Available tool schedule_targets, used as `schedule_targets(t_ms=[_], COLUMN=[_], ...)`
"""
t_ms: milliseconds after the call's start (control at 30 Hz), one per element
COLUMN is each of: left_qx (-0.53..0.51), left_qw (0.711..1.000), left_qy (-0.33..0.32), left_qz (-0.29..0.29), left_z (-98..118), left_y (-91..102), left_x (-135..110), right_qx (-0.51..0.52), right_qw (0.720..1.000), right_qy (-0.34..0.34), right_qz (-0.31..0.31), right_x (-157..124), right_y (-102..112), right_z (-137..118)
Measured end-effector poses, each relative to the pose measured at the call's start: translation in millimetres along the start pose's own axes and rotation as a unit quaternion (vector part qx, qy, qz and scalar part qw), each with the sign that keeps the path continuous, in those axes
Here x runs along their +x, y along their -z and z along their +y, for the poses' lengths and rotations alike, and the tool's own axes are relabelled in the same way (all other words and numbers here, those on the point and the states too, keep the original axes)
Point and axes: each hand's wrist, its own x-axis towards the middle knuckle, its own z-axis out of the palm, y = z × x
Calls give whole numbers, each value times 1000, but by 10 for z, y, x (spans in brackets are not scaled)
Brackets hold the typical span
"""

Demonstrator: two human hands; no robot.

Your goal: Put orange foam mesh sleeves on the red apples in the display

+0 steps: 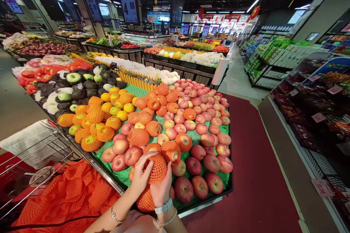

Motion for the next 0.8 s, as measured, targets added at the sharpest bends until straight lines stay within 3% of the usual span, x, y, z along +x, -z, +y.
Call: schedule_targets(t_ms=[100, 200, 267, 367, 433, 500, 667, 800], left_qx=[-45, -153, -286, -477, -533, -545, -563, -551], left_qw=[998, 977, 923, 796, 733, 704, 704, 753], left_qy=[46, 121, 211, 315, 355, 381, 373, 320], left_qz=[15, 90, 146, 197, 229, 249, 222, 167], left_z=[-13, -48, -77, -120, -156, -205, -338, -394], left_y=[21, -52, -142, -269, -323, -354, -383, -367], left_x=[20, 9, -5, -29, -50, -78, -140, -135], right_qx=[91, 30, -93, -316, -392, -395, -338, -354], right_qw=[990, 998, 992, 925, 886, 884, 914, 903], right_qy=[-108, -47, 66, 211, 240, 240, 219, 241], right_qz=[16, 33, 45, -12, -63, -74, -51, -33], right_x=[-5, 20, 28, 11, -8, -17, 21, 27], right_y=[-44, -35, -24, -52, -95, -132, -106, -39], right_z=[-25, -61, -114, -225, -283, -304, -247, -200])
